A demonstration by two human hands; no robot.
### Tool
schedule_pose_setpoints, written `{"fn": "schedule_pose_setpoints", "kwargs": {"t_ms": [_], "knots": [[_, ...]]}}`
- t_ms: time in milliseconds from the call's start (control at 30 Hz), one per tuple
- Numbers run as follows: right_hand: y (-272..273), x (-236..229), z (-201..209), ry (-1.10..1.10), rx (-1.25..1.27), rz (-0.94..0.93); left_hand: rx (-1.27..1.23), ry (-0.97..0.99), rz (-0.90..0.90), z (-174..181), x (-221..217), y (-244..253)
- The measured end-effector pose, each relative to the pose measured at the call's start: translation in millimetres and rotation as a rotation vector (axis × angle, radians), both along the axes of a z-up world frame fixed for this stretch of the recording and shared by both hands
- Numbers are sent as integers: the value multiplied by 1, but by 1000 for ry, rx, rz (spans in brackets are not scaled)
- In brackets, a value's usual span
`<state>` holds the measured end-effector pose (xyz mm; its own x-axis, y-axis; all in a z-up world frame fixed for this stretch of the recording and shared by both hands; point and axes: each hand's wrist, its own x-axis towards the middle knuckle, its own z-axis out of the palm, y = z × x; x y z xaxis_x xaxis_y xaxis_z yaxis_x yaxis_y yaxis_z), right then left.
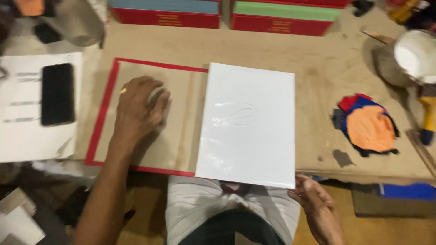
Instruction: The person applies glue to the inside cover of a red hardcover book using a brush. They then wipe the spine of the book with a cloth. The person repeats the gluing process on another book.
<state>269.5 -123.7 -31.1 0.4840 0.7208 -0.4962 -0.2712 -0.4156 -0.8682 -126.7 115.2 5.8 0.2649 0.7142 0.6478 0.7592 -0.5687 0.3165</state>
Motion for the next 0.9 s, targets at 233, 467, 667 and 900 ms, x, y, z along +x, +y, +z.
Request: {"fn": "schedule_pose_setpoints", "kwargs": {"t_ms": [233, 467, 667, 900], "knots": [[4, 7, -23, 4, 103, 18, -455, -107, 675, 24, -70, -89], [17, -21, 50, -367, 217, 98, -706, -243, 643, 50, -64, -85], [37, -16, 51, -39, -46, 116, -673, -238, 586, 40, -66, -56], [73, 196, -196, 628, 102, 878, -1068, -230, 642, 75, -91, -25]]}}
